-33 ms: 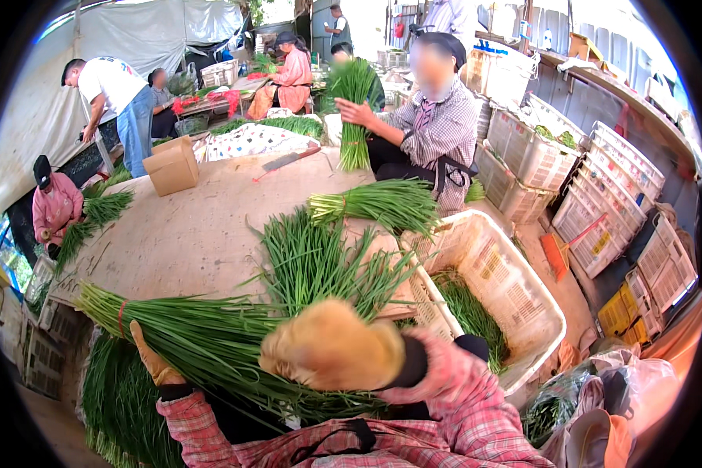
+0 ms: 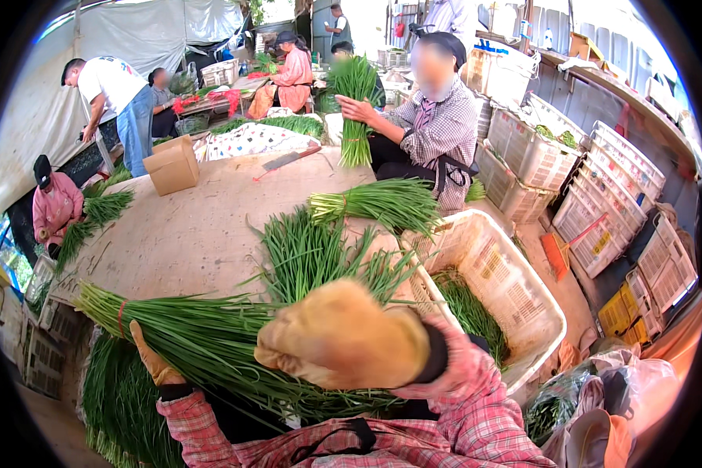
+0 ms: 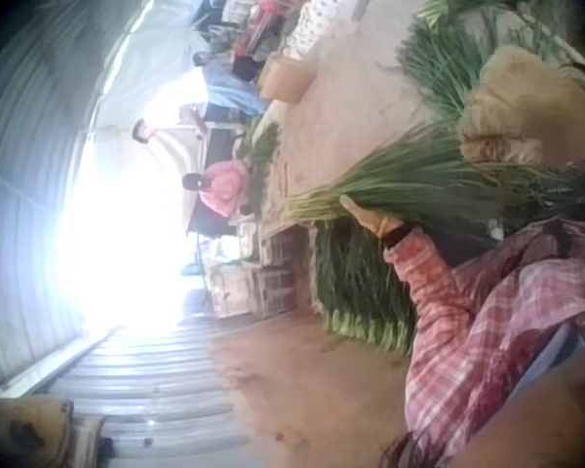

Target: The person bundles green onions by gathering them into a bunch, securing them with a red rubber band, and placing the finished bundle into a crate.

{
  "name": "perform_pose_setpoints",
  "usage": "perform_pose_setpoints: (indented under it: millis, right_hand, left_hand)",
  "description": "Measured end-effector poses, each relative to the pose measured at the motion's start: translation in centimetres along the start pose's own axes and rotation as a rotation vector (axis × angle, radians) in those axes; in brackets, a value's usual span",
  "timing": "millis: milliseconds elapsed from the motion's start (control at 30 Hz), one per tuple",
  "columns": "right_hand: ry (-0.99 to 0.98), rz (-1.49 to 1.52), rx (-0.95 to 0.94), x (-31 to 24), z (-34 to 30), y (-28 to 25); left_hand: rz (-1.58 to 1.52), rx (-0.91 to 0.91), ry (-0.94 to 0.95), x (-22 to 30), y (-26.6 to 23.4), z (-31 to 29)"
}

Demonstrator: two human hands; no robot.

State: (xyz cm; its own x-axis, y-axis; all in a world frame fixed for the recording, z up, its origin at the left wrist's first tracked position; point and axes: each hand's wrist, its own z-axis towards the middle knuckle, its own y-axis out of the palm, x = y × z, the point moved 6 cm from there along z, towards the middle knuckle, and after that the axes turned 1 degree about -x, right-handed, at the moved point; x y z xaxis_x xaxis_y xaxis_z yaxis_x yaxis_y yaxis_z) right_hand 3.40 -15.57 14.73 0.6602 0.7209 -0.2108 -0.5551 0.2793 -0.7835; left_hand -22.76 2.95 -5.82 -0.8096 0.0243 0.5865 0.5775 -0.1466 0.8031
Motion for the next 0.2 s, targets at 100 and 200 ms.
perform_pose_setpoints:
  millis: [100, 200]
  right_hand:
    - [-0.046, -0.075, -0.129, -2.5, 0.8, -2.2]
    - [-0.188, 0.210, 0.253, 0.5, -1.7, 1.3]
  left_hand:
    - [-0.017, 0.062, 0.097, 1.1, -1.6, 0.2]
    - [0.191, 0.255, 0.270, 3.7, -4.2, -2.3]
